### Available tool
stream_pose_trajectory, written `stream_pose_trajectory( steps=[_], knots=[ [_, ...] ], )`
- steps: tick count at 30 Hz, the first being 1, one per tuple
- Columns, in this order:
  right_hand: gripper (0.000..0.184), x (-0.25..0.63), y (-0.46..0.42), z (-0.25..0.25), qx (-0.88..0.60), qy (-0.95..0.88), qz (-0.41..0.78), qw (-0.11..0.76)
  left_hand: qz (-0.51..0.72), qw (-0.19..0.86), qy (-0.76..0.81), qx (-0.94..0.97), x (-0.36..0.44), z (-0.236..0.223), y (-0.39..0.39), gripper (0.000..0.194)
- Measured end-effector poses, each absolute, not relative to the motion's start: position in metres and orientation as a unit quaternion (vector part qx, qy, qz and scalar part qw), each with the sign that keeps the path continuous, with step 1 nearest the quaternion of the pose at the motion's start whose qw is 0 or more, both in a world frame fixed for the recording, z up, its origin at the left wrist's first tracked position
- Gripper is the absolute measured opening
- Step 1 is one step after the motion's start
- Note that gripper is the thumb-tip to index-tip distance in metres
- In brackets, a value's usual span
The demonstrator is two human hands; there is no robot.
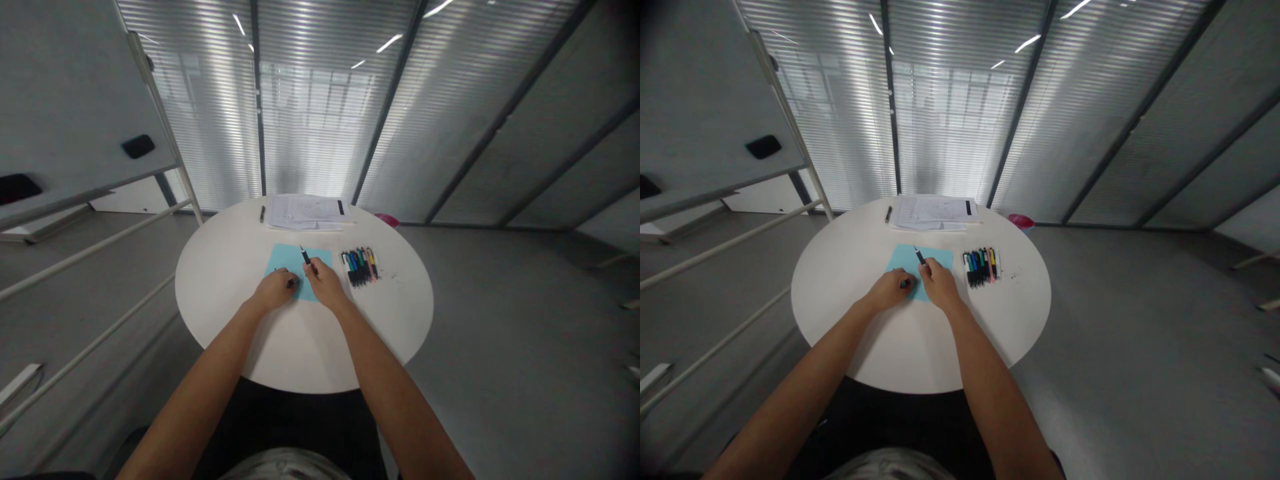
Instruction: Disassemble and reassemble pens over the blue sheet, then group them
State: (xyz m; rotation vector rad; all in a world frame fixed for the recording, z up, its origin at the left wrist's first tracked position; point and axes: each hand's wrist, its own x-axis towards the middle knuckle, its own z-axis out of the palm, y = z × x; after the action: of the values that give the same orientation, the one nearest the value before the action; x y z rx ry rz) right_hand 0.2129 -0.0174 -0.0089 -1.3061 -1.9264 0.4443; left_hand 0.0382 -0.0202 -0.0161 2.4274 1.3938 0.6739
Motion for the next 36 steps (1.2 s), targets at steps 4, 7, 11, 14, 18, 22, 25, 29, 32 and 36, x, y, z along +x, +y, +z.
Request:
stream_pose_trajectory(
  steps=[4, 7, 11, 14, 18, 22, 25, 29, 32, 36],
  knots=[
    [0.024, 0.212, -0.017, -0.009, -0.506, -0.756, 0.17, 0.379, 0.212, 0.113, 0.49, 0.838, 0.038, -0.02, -0.018, 0.03],
    [0.025, 0.213, -0.018, -0.009, -0.504, -0.759, 0.168, 0.378, 0.19, 0.105, 0.496, 0.841, 0.039, -0.02, -0.019, 0.03],
    [0.025, 0.212, -0.018, -0.007, -0.502, -0.761, 0.167, 0.375, 0.181, 0.092, 0.497, 0.844, 0.04, -0.018, -0.022, 0.027],
    [0.025, 0.211, -0.019, -0.007, -0.504, -0.761, 0.167, 0.372, 0.185, 0.088, 0.502, 0.841, 0.042, -0.017, -0.024, 0.026],
    [0.026, 0.21, -0.019, -0.007, -0.507, -0.761, 0.162, 0.371, 0.184, 0.083, 0.509, 0.837, 0.044, -0.015, -0.027, 0.027],
    [0.025, 0.21, -0.019, -0.007, -0.512, -0.757, 0.163, 0.372, 0.204, 0.105, 0.525, 0.82, 0.045, -0.014, -0.029, 0.025],
    [0.024, 0.212, -0.019, -0.007, -0.504, -0.756, 0.174, 0.38, 0.288, 0.158, 0.517, 0.79, 0.043, -0.014, -0.025, 0.021],
    [0.027, 0.212, -0.019, -0.007, -0.484, -0.747, 0.215, 0.401, 0.424, 0.246, 0.509, 0.707, 0.038, -0.014, -0.017, 0.024],
    [0.029, 0.211, -0.021, -0.005, -0.472, -0.737, 0.252, 0.413, 0.494, 0.331, 0.506, 0.625, 0.038, -0.011, -0.015, 0.03],
    [0.029, 0.211, -0.024, -0.002, -0.461, -0.734, 0.276, 0.415, 0.546, 0.464, 0.458, 0.527, 0.04, -0.002, -0.017, 0.032]
  ],
)
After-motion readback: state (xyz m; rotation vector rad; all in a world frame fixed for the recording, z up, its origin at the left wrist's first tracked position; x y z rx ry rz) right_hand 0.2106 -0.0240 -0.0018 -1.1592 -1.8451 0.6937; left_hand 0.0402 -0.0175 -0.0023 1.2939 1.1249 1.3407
